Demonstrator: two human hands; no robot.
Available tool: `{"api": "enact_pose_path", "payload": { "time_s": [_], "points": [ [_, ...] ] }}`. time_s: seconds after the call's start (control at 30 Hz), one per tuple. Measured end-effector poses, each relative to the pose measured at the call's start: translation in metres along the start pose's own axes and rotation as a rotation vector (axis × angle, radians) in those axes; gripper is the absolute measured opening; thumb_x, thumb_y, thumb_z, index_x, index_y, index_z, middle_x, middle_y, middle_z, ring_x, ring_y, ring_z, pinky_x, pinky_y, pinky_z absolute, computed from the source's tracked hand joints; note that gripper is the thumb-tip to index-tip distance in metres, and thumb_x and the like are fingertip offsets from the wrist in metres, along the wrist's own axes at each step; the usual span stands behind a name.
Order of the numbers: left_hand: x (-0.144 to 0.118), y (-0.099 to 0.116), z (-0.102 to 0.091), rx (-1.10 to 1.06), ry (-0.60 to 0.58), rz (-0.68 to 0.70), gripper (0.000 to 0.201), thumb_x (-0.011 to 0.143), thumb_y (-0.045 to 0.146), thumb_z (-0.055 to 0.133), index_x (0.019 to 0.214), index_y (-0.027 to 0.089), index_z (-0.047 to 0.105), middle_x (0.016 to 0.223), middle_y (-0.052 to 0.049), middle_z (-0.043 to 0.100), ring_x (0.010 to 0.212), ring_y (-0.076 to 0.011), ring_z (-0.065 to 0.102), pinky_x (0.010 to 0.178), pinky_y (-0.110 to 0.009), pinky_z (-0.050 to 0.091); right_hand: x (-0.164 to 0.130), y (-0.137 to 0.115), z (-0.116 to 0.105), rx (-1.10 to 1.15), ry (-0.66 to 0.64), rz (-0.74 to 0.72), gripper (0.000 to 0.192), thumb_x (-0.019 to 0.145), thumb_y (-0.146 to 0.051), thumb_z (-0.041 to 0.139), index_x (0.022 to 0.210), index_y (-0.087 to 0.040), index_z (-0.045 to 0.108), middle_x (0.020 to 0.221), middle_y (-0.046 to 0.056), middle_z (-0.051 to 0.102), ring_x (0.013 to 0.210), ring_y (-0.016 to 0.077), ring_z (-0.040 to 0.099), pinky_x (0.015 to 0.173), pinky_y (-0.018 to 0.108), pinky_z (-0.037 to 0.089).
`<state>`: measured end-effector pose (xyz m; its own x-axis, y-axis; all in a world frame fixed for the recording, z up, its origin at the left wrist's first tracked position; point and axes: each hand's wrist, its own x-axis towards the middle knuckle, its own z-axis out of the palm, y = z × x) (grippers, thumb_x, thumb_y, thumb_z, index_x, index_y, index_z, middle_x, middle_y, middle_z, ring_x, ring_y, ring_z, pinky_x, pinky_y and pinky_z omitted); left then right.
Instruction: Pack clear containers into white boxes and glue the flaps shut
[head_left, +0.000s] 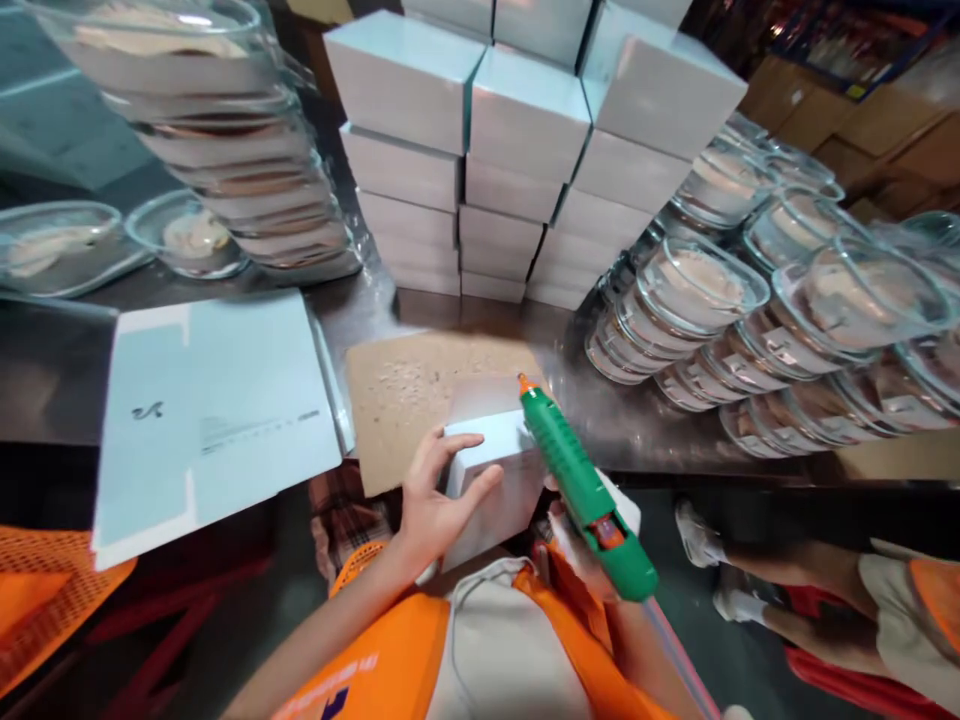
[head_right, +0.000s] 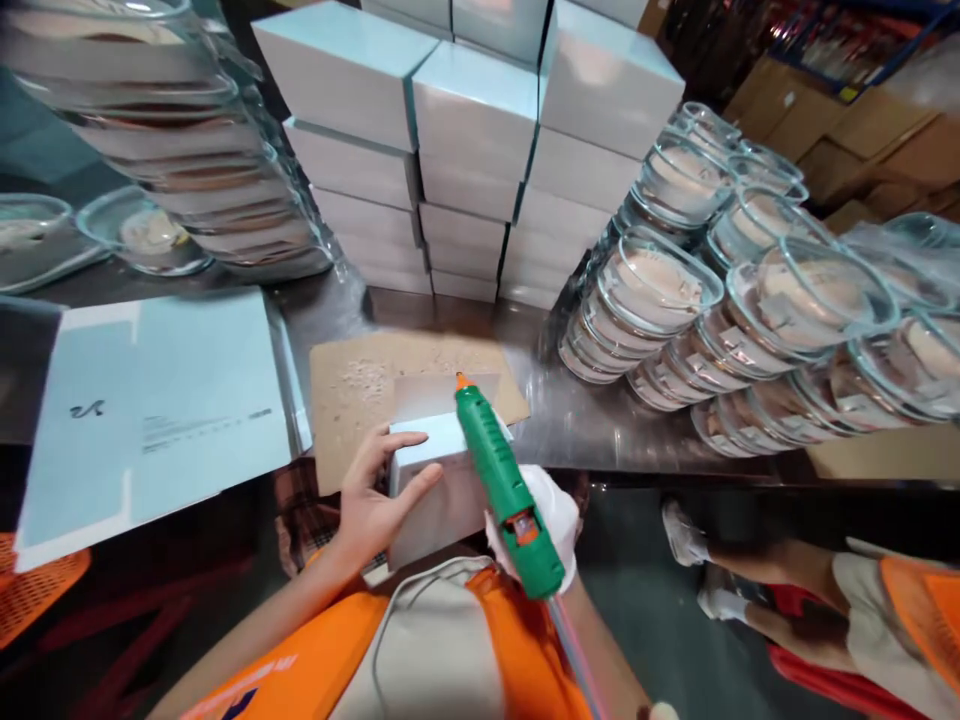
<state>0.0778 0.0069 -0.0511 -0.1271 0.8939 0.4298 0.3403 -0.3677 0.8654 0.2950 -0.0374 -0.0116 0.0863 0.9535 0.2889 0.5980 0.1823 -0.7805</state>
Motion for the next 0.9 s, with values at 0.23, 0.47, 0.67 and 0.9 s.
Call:
{"api": "enact_pose_path", "payload": {
  "time_s": [0.23, 0.47, 0.67, 0.9],
  "points": [
    [0.0, 0.003, 0.003, -0.023, 0.001, 0.043, 0.024, 0.09, 0.042, 0.078, 0.103, 0.023, 0.075, 0.102, -0.006, 0.077, 0.108, -0.0264, 0.07, 0.095, -0.04, 0.058, 0.011, -0.016, 0.016, -0.156, -0.117, -0.22, 0.012, 0.085, -0.037, 0.069, 0.081, -0.026, 0.07, 0.068, 0.001, 0.067, 0.057, 0.0187, 0.066, 0.055, 0.029, 0.052],
    [-0.003, 0.002, -0.001, 0.002, 0.001, 0.063, 0.022, 0.089, 0.037, 0.08, 0.107, 0.025, 0.075, 0.105, -0.005, 0.076, 0.114, -0.0252, 0.068, 0.098, -0.038, 0.054, 0.018, -0.01, 0.02, -0.217, -0.061, -0.172, 0.019, 0.083, -0.036, 0.068, 0.069, -0.025, 0.062, 0.063, 0.001, 0.066, 0.054, 0.0183, 0.064, 0.053, 0.029, 0.05],
    [-0.005, -0.006, -0.012, 0.019, 0.004, -0.012, 0.024, 0.088, 0.041, 0.081, 0.106, 0.025, 0.076, 0.105, -0.004, 0.076, 0.117, -0.0256, 0.066, 0.103, -0.039, 0.051, 0.014, 0.029, -0.003, 0.185, 0.035, 0.371, 0.029, 0.068, -0.046, 0.086, 0.069, -0.025, 0.066, 0.059, 0.002, 0.067, 0.051, 0.0207, 0.062, 0.048, 0.034, 0.053],
    [-0.009, -0.011, -0.016, -0.117, -0.012, -0.182, 0.034, 0.085, 0.051, 0.081, 0.104, 0.023, 0.076, 0.113, -0.008, 0.073, 0.12, -0.0276, 0.065, 0.099, -0.037, 0.052, 0.065, 0.069, 0.012, 0.34, -0.101, 0.66, 0.056, 0.08, -0.072, 0.067, 0.08, -0.016, 0.076, 0.052, 0.005, 0.067, 0.04, 0.0186, 0.058, 0.039, 0.029, 0.044]
  ]
}}
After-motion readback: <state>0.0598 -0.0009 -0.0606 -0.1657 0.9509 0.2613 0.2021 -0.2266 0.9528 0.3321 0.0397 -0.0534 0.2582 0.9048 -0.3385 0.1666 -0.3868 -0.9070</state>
